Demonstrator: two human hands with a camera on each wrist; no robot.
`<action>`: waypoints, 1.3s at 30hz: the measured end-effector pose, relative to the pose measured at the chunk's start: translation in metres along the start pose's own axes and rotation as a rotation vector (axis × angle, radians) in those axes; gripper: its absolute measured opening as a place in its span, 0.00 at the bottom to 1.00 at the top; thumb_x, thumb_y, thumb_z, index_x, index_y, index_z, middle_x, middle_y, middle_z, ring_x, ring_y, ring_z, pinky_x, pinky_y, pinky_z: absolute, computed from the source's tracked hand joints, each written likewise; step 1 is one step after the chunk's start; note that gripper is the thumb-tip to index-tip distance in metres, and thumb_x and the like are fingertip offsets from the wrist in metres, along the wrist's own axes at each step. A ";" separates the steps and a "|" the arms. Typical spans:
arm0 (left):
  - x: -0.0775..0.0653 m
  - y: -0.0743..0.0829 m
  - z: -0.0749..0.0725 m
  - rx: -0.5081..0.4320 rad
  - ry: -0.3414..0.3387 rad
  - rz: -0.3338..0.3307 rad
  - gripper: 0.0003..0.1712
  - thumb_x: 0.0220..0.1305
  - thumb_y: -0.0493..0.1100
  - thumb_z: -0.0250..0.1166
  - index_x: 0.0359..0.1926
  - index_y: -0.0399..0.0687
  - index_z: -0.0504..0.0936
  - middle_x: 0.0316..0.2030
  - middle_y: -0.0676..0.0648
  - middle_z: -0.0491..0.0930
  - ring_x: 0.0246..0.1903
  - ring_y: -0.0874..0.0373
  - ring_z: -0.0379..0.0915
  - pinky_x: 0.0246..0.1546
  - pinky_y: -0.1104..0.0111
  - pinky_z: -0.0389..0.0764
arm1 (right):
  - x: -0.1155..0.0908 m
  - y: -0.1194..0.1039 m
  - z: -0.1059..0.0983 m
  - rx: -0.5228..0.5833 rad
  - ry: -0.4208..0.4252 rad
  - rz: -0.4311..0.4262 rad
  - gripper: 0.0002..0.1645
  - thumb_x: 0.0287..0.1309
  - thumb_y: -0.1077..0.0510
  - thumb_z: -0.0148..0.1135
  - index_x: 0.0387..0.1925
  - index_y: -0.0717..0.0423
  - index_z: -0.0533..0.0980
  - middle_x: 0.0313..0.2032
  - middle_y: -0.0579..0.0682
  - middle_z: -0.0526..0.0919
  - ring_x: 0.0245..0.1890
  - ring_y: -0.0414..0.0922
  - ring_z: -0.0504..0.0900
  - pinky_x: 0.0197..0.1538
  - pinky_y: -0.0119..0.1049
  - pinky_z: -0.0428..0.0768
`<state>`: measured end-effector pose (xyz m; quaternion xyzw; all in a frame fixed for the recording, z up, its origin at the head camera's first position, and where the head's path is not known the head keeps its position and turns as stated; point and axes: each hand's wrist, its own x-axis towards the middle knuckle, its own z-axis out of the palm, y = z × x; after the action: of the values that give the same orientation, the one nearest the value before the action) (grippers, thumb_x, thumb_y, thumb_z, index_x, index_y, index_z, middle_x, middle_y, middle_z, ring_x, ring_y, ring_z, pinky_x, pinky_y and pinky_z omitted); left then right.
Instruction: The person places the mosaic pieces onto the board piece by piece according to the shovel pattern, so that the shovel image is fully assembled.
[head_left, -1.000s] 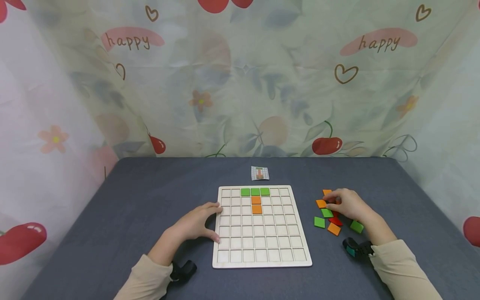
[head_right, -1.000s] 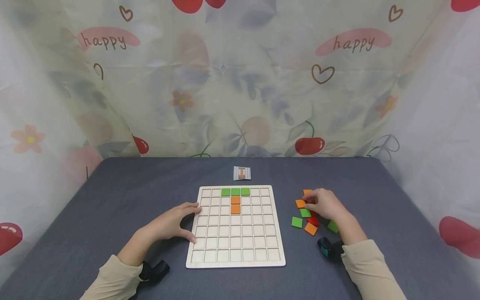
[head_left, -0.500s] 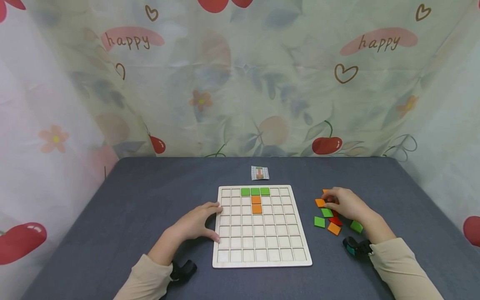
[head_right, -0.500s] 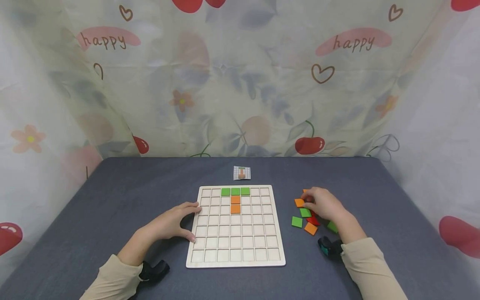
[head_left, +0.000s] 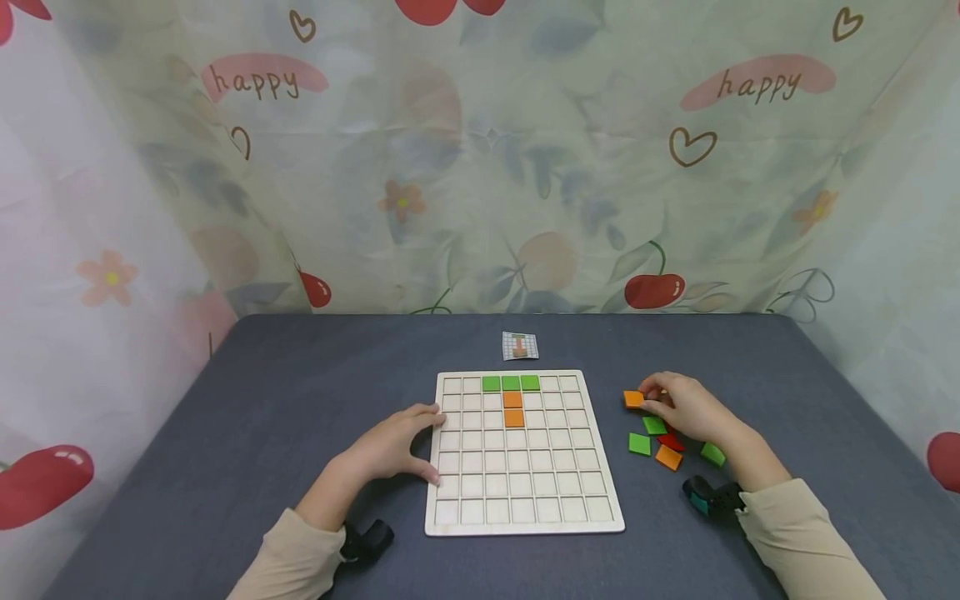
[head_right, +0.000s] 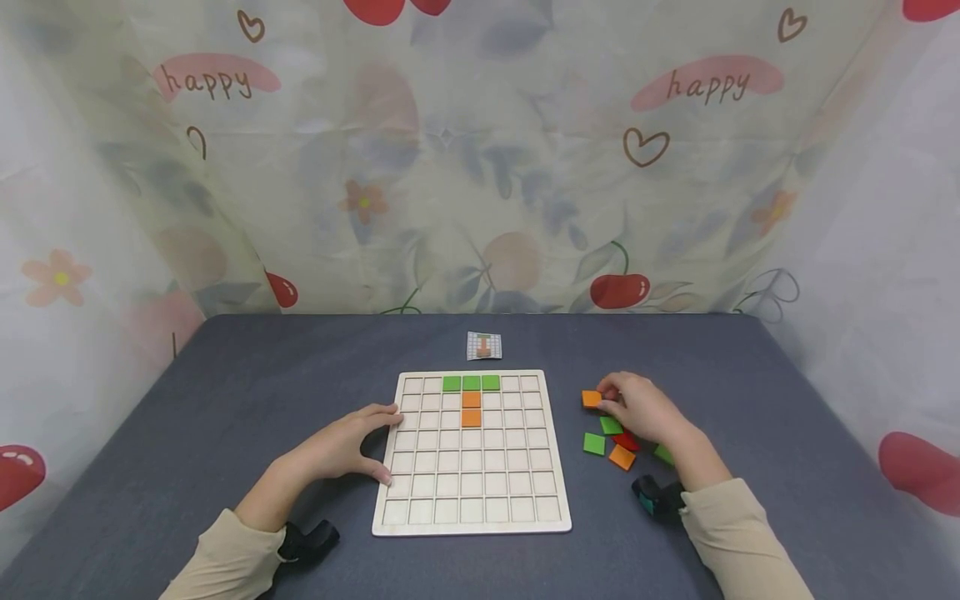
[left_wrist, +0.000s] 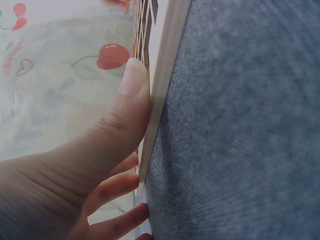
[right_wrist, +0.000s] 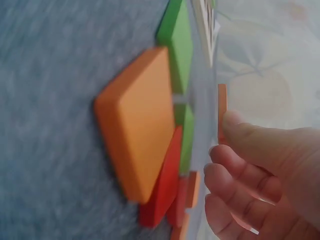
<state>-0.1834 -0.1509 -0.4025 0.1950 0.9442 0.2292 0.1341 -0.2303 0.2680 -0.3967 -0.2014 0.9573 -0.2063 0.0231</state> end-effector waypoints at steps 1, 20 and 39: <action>0.000 0.000 0.000 0.000 0.001 0.001 0.51 0.37 0.55 0.76 0.64 0.42 0.68 0.67 0.41 0.62 0.67 0.43 0.58 0.63 0.51 0.64 | 0.000 -0.002 0.000 0.004 0.004 -0.001 0.10 0.59 0.61 0.59 0.40 0.64 0.77 0.32 0.52 0.79 0.32 0.42 0.75 0.38 0.39 0.78; 0.000 0.001 0.001 0.001 0.003 0.001 0.51 0.37 0.54 0.76 0.64 0.42 0.68 0.67 0.41 0.62 0.67 0.43 0.58 0.63 0.51 0.64 | 0.003 -0.049 0.017 0.085 -0.017 -0.079 0.11 0.61 0.59 0.58 0.43 0.62 0.75 0.33 0.49 0.78 0.28 0.37 0.71 0.30 0.28 0.72; 0.001 -0.001 0.002 0.003 -0.001 -0.013 0.51 0.37 0.55 0.76 0.64 0.44 0.68 0.68 0.41 0.61 0.67 0.43 0.57 0.63 0.51 0.64 | 0.007 -0.097 0.031 0.103 -0.017 -0.078 0.09 0.58 0.61 0.61 0.40 0.60 0.76 0.31 0.48 0.78 0.26 0.37 0.70 0.28 0.26 0.71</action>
<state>-0.1833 -0.1504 -0.4050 0.1890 0.9458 0.2268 0.1355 -0.1968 0.1723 -0.3861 -0.2390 0.9366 -0.2542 0.0332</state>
